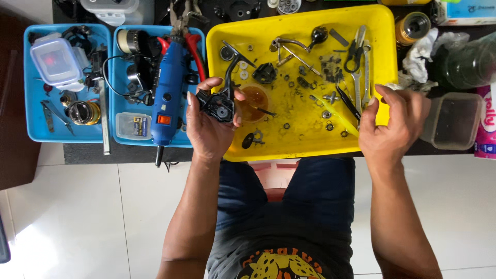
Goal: The person disassembles a small black mechanical component, removes a gear, and applies a brown substance from a small container using a brush to the gear and internal parts. The person then reassembles the component and continues applying the substance to the gear.
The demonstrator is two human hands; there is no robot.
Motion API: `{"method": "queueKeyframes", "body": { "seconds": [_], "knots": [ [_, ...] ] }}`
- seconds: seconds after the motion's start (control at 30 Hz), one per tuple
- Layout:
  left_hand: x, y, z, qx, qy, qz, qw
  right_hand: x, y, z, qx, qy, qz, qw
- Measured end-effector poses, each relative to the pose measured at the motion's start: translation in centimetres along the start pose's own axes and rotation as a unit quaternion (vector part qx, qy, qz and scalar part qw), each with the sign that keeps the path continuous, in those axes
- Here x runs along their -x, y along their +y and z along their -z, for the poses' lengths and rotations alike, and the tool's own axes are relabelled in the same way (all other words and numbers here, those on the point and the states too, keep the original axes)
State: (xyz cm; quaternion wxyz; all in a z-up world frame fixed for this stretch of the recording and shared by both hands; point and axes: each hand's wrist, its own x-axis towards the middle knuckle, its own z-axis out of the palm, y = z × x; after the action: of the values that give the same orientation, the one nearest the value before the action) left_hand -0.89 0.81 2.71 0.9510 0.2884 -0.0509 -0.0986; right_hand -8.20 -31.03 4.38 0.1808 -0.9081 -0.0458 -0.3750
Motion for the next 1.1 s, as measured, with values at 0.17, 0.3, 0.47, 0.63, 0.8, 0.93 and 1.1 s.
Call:
{"method": "queueKeyframes", "body": {
  "seconds": [0.17,0.3,0.47,0.63,0.8,0.93,1.1],
  "knots": [
    [0.0,-0.1,0.0,0.007,-0.008,-0.019,1.0,0.4,0.1,-0.4,-0.025,0.01,-0.039,0.999],
    [-0.2,-0.2,-0.2,0.013,-0.003,-0.033,0.999,1.0,1.3,-0.5,-0.102,0.004,-0.096,0.99],
    [-0.1,-0.2,0.0,0.019,-0.013,-0.029,0.999,1.2,3.1,-0.4,-0.074,-0.084,-0.048,0.993],
    [-0.3,-0.6,0.7,0.023,-0.018,-0.031,0.999,-0.4,2.0,0.9,0.045,-0.31,-0.005,0.95],
    [-0.9,-1.0,1.9,-0.03,-0.004,-0.007,1.0,0.5,2.2,-0.3,0.111,-0.309,0.057,0.943],
    [-0.8,-1.2,1.8,-0.016,-0.011,-0.015,1.0,0.2,2.5,-0.6,0.125,-0.321,0.043,0.938],
    [-0.8,-1.2,1.4,-0.004,-0.011,-0.013,1.0,-4.1,-0.4,-0.9,0.071,-0.32,0.025,0.944]
  ]
}}
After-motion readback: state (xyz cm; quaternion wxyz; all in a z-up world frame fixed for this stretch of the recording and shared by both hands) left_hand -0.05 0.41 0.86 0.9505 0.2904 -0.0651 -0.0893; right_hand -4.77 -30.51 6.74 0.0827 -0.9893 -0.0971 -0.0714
